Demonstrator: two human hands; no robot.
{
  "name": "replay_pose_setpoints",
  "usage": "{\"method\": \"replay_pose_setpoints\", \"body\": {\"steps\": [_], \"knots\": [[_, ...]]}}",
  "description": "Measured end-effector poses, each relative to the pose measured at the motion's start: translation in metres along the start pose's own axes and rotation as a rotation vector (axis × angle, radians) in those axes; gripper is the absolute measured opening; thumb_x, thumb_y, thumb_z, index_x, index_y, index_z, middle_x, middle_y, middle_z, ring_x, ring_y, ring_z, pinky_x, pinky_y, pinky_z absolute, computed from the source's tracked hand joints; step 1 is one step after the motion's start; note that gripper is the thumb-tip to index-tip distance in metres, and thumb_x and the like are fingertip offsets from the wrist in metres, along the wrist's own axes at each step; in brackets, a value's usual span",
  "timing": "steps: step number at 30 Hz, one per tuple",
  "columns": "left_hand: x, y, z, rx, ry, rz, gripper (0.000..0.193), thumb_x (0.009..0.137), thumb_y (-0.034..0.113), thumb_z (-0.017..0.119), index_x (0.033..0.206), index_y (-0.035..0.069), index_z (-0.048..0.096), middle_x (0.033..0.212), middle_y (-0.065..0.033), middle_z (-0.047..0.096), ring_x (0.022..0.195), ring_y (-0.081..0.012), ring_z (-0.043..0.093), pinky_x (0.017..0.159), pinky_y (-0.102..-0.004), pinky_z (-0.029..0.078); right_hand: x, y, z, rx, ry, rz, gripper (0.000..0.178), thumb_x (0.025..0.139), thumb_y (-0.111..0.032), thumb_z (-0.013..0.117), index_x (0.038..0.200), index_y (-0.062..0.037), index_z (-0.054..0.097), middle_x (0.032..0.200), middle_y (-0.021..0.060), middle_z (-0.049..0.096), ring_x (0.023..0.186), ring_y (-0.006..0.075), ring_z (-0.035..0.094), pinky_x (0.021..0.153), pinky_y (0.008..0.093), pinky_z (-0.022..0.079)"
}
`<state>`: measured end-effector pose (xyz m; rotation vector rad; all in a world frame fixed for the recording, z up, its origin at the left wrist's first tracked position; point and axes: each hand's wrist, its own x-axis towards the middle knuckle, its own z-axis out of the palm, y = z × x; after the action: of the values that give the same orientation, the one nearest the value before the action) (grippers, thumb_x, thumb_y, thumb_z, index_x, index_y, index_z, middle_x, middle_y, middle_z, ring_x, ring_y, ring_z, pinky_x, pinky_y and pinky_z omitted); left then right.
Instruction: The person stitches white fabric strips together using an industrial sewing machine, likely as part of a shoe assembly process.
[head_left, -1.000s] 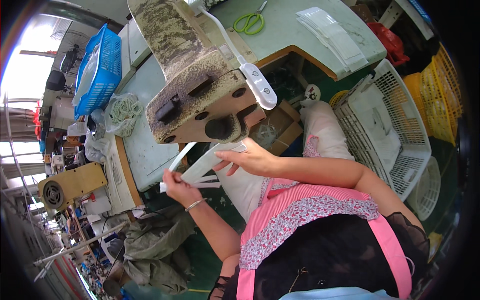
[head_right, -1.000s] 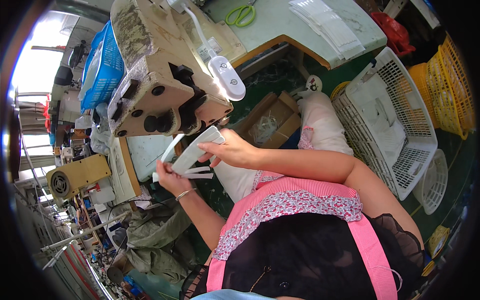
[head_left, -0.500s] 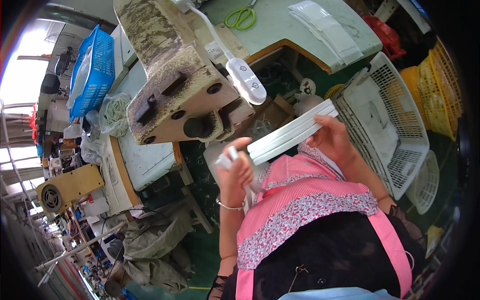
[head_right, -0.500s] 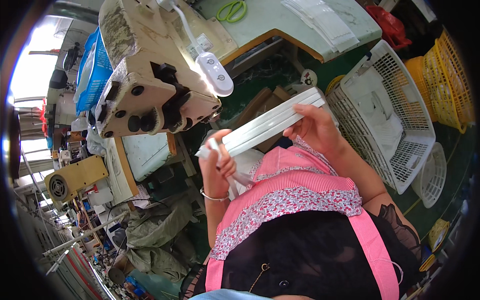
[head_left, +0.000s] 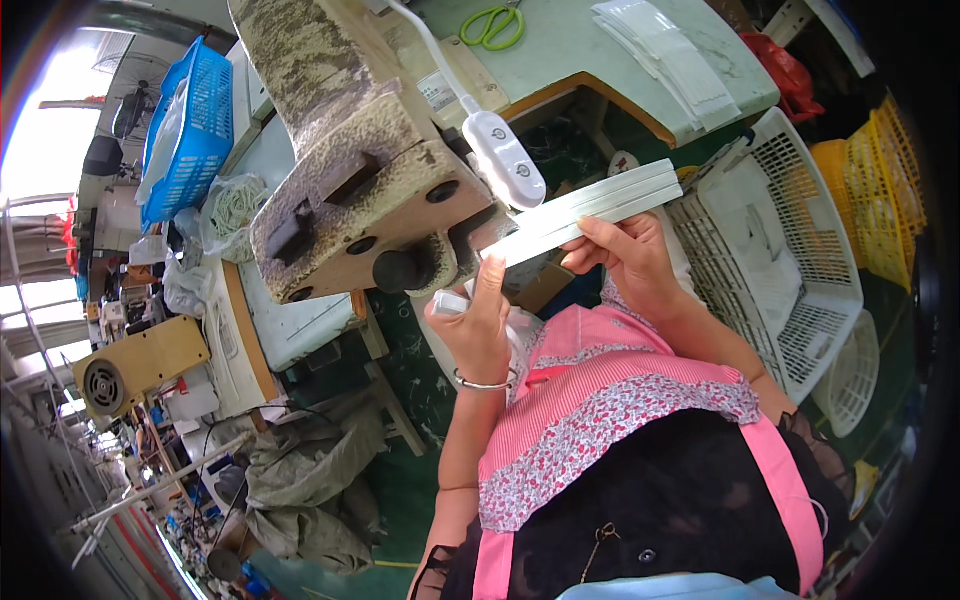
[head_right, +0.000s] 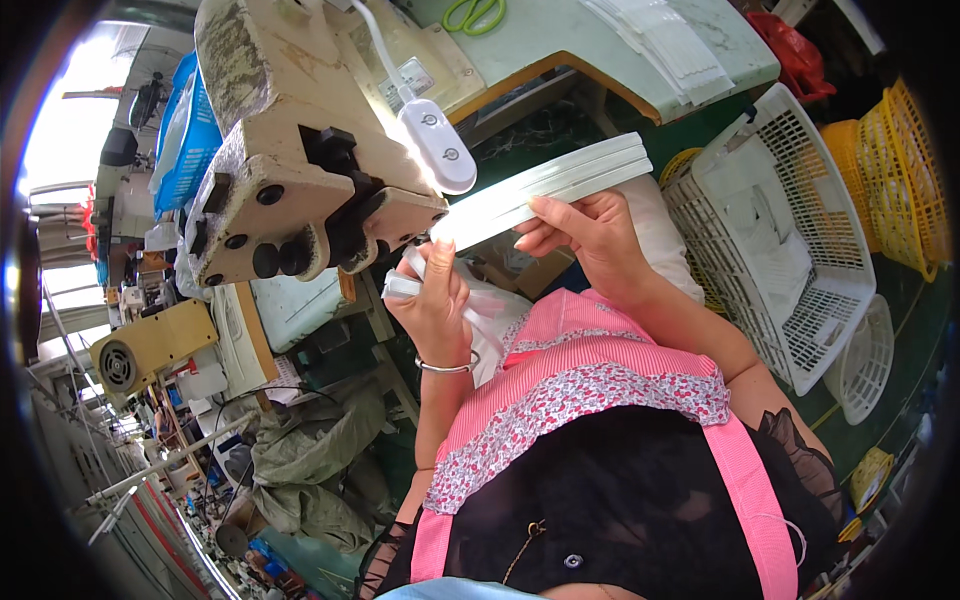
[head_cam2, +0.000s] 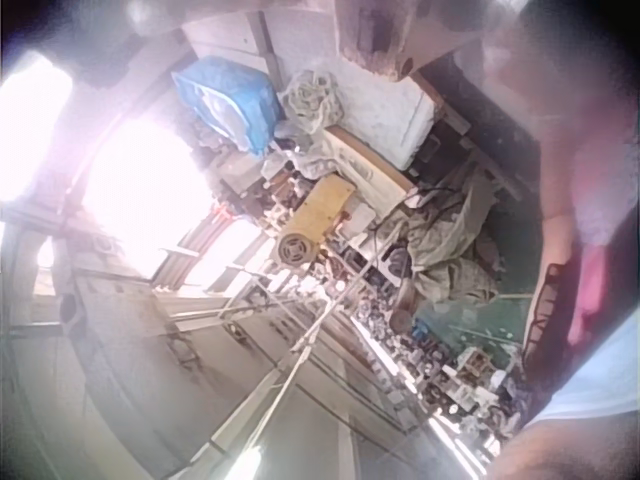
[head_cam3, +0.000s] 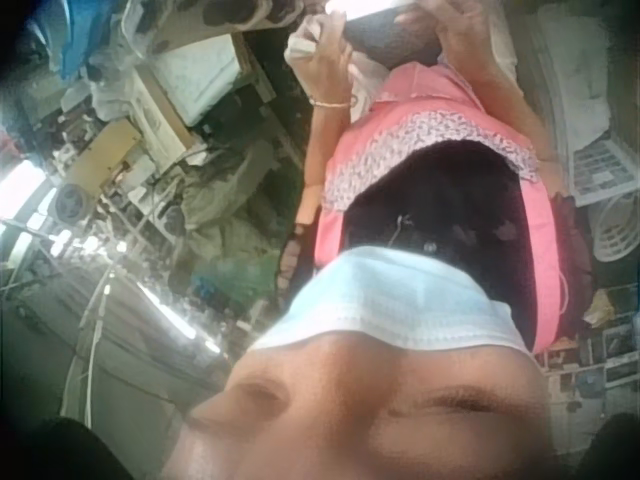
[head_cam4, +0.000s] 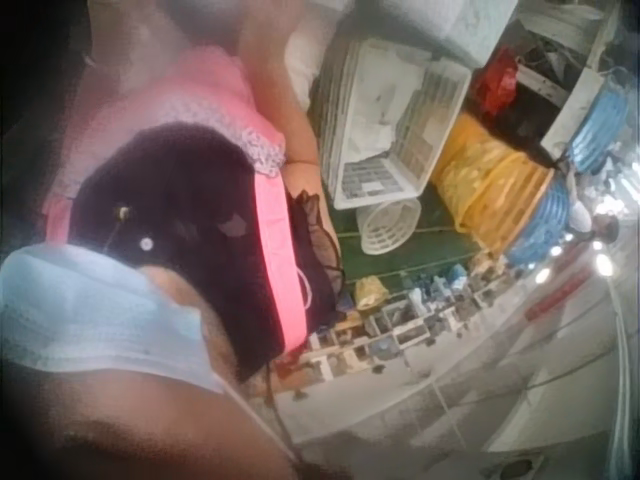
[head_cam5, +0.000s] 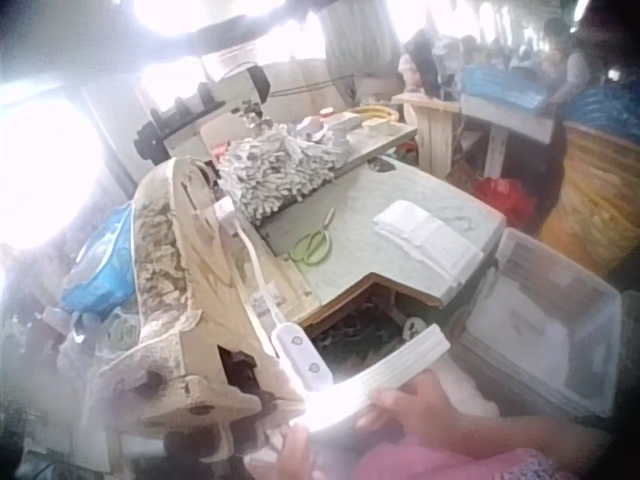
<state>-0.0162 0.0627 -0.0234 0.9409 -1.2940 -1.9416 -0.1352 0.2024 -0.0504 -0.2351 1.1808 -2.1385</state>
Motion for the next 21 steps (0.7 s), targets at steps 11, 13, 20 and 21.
{"method": "replay_pose_setpoints", "body": {"steps": [11,13,20,21], "knots": [[0.006,0.0,-0.002,0.091,0.007,0.096,0.007,0.09,0.002,0.068,0.086,-0.001,0.064,0.057,0.0054,0.047,0.042,0.0003,0.034,0.04,-0.0189,0.022,0.004,0.006,0.007,-0.02,0.006,-0.004,0.018,0.095,-0.008,0.059,0.106,0.005,0.066,0.085,0.0157,0.072,0.07,0.0184,0.072,0.063,0.027,0.06],[0.008,-0.001,-0.007,0.077,0.003,0.088,0.007,0.09,0.003,0.068,0.087,-0.002,0.064,0.057,0.0049,0.048,0.042,0.0001,0.034,0.04,-0.0187,0.023,0.007,0.005,0.007,-0.022,-0.011,0.001,0.018,0.095,-0.008,0.06,0.106,0.0046,0.066,0.087,0.0156,0.072,0.071,0.0186,0.072,0.063,0.0269,0.06],[0.011,0.005,-0.022,-0.025,-0.043,0.108,0.006,0.091,0.003,0.067,0.091,-0.003,0.065,0.062,0.0034,0.049,0.044,-0.0006,0.034,0.04,-0.0187,0.024,0.008,0.005,0.024,-0.028,-0.066,0.031,0.017,0.093,-0.005,0.059,0.106,0.0055,0.064,0.088,0.016,0.072,0.07,0.019,0.072,0.063,0.0275,0.06],[0.012,0.005,-0.025,-0.035,-0.029,0.123,0.005,0.09,0.002,0.067,0.091,-0.002,0.064,0.063,0.0036,0.048,0.045,-0.0005,0.034,0.04,-0.0188,0.024,0.008,0.006,0.028,-0.028,-0.066,0.032,0.017,0.093,-0.005,0.059,0.106,0.0055,0.064,0.088,0.016,0.072,0.07,0.019,0.072,0.063,0.0275,0.06]]}}
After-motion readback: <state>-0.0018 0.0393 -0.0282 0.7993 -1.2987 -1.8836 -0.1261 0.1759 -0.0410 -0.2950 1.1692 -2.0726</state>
